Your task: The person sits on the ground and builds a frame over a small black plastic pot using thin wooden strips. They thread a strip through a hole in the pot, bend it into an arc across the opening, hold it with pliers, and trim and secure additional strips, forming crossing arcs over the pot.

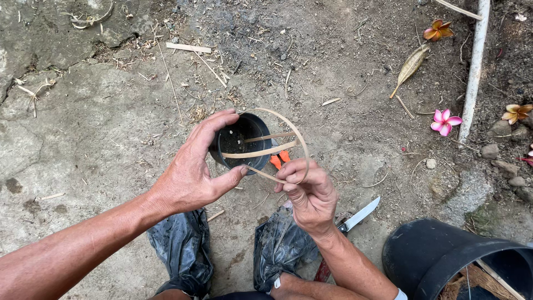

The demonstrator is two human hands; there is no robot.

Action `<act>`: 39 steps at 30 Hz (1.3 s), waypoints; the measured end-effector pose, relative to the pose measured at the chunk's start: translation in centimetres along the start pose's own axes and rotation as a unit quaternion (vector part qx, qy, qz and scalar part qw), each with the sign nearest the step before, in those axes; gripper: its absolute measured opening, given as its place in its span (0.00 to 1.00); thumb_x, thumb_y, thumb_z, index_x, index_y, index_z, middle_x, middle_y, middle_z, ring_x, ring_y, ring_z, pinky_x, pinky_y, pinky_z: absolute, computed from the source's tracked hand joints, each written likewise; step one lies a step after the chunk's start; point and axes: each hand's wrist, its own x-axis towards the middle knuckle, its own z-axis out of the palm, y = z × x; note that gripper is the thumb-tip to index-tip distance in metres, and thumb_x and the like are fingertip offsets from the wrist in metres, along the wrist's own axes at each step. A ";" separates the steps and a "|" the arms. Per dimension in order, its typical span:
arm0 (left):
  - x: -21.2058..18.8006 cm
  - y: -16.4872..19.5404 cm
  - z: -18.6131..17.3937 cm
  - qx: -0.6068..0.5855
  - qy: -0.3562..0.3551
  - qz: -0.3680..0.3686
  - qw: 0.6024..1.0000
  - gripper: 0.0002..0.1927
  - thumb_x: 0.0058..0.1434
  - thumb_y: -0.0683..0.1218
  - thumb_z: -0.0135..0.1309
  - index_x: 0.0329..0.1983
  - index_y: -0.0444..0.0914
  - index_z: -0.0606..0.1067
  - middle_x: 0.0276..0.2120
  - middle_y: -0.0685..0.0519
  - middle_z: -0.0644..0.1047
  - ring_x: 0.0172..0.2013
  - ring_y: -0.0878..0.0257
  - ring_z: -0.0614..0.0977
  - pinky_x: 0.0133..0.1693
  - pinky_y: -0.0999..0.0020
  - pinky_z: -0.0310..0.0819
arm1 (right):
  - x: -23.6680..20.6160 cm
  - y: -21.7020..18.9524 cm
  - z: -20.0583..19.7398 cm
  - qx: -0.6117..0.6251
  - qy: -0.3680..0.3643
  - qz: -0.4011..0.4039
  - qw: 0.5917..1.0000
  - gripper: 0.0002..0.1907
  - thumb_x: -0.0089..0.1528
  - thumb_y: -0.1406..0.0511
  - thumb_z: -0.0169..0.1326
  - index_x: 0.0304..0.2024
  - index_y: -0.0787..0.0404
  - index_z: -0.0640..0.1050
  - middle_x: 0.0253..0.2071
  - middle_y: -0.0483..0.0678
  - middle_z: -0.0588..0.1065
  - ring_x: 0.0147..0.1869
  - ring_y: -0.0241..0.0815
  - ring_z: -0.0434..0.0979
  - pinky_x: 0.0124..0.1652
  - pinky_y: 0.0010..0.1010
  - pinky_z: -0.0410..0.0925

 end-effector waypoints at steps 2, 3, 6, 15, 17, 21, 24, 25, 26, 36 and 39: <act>-0.1 0.0 0.0 0.000 -0.001 -0.002 1.000 0.43 0.54 0.48 0.67 0.71 0.38 0.61 0.71 0.41 0.62 0.72 0.46 0.65 0.68 0.54 0.62 | 0.0 -0.3 0.1 -0.022 -0.008 -0.001 1.000 0.08 0.69 0.69 0.57 0.50 0.61 0.74 0.51 0.53 0.73 0.49 0.37 0.80 0.48 0.28 0.78; -0.1 0.0 0.0 -0.001 -0.002 0.002 1.000 0.43 0.53 0.48 0.67 0.71 0.38 0.61 0.72 0.40 0.62 0.72 0.46 0.65 0.67 0.54 0.62 | 0.0 -0.5 0.1 -0.030 -0.009 -0.001 1.000 0.08 0.68 0.69 0.58 0.48 0.62 0.74 0.51 0.53 0.73 0.50 0.38 0.80 0.49 0.28 0.77; -0.2 -0.1 0.0 -0.002 -0.003 0.009 1.000 0.43 0.53 0.47 0.67 0.71 0.37 0.61 0.72 0.41 0.62 0.72 0.46 0.65 0.67 0.54 0.63 | 0.1 -0.7 0.2 -0.026 -0.019 0.000 0.999 0.08 0.67 0.71 0.59 0.47 0.62 0.75 0.50 0.53 0.75 0.51 0.38 0.80 0.49 0.28 0.77; -0.3 -0.1 0.0 -0.005 -0.008 0.004 1.000 0.44 0.53 0.47 0.67 0.71 0.38 0.61 0.71 0.42 0.63 0.71 0.47 0.66 0.66 0.54 0.65 | 0.0 -0.9 -0.3 0.096 -0.027 0.058 0.993 0.08 0.68 0.73 0.58 0.48 0.63 0.76 0.48 0.56 0.78 0.47 0.41 0.83 0.48 0.31 0.79; -0.2 -0.1 0.0 -0.010 -0.015 -0.010 1.000 0.44 0.52 0.48 0.67 0.71 0.39 0.61 0.71 0.43 0.63 0.71 0.48 0.67 0.65 0.55 0.67 | 0.0 -1.0 -0.5 0.133 -0.034 0.084 0.987 0.07 0.68 0.73 0.58 0.48 0.64 0.77 0.49 0.59 0.79 0.48 0.44 0.83 0.48 0.34 0.80; -0.2 0.0 0.0 -0.032 -0.021 -0.008 0.999 0.44 0.53 0.48 0.67 0.71 0.39 0.61 0.72 0.43 0.63 0.71 0.49 0.67 0.64 0.55 0.68 | 0.0 -1.1 -0.7 0.159 -0.037 0.109 0.981 0.07 0.67 0.73 0.59 0.48 0.65 0.78 0.48 0.60 0.79 0.50 0.48 0.84 0.50 0.39 0.81; -0.2 0.0 0.0 -0.028 -0.022 -0.007 0.999 0.44 0.53 0.47 0.68 0.71 0.39 0.61 0.72 0.43 0.62 0.71 0.49 0.67 0.64 0.55 0.68 | 0.2 -1.3 -0.6 0.166 -0.048 0.087 0.981 0.08 0.67 0.71 0.59 0.49 0.65 0.78 0.48 0.59 0.79 0.51 0.49 0.85 0.50 0.39 0.81; -0.2 0.0 0.0 -0.024 -0.021 -0.002 0.999 0.44 0.52 0.47 0.68 0.71 0.39 0.61 0.72 0.43 0.62 0.71 0.48 0.66 0.64 0.55 0.67 | 0.2 -1.4 -0.6 0.167 -0.054 0.076 0.982 0.09 0.67 0.70 0.59 0.49 0.66 0.78 0.48 0.59 0.79 0.52 0.49 0.85 0.50 0.39 0.81; -0.2 0.0 0.0 -0.019 -0.020 0.003 1.000 0.44 0.52 0.47 0.68 0.71 0.39 0.61 0.72 0.42 0.62 0.71 0.48 0.66 0.64 0.54 0.67 | 0.3 -1.5 -0.6 0.145 -0.058 0.070 0.985 0.09 0.68 0.69 0.58 0.49 0.65 0.78 0.48 0.59 0.79 0.51 0.49 0.85 0.50 0.39 0.82; -0.4 -0.2 -0.1 -0.024 -0.013 0.041 0.999 0.43 0.53 0.45 0.66 0.71 0.37 0.60 0.72 0.41 0.63 0.73 0.48 0.65 0.71 0.54 0.60 | 0.5 -2.5 0.4 -0.038 -0.050 0.019 0.998 0.07 0.68 0.69 0.59 0.48 0.60 0.78 0.44 0.55 0.83 0.49 0.45 0.86 0.46 0.33 0.82; -0.3 -0.2 -0.1 -0.019 -0.017 0.046 0.999 0.43 0.54 0.45 0.65 0.71 0.37 0.60 0.72 0.40 0.63 0.73 0.47 0.64 0.71 0.54 0.59 | 0.8 -2.9 0.6 -0.092 -0.058 -0.009 0.994 0.08 0.66 0.69 0.61 0.48 0.59 0.78 0.44 0.53 0.83 0.51 0.43 0.84 0.49 0.32 0.79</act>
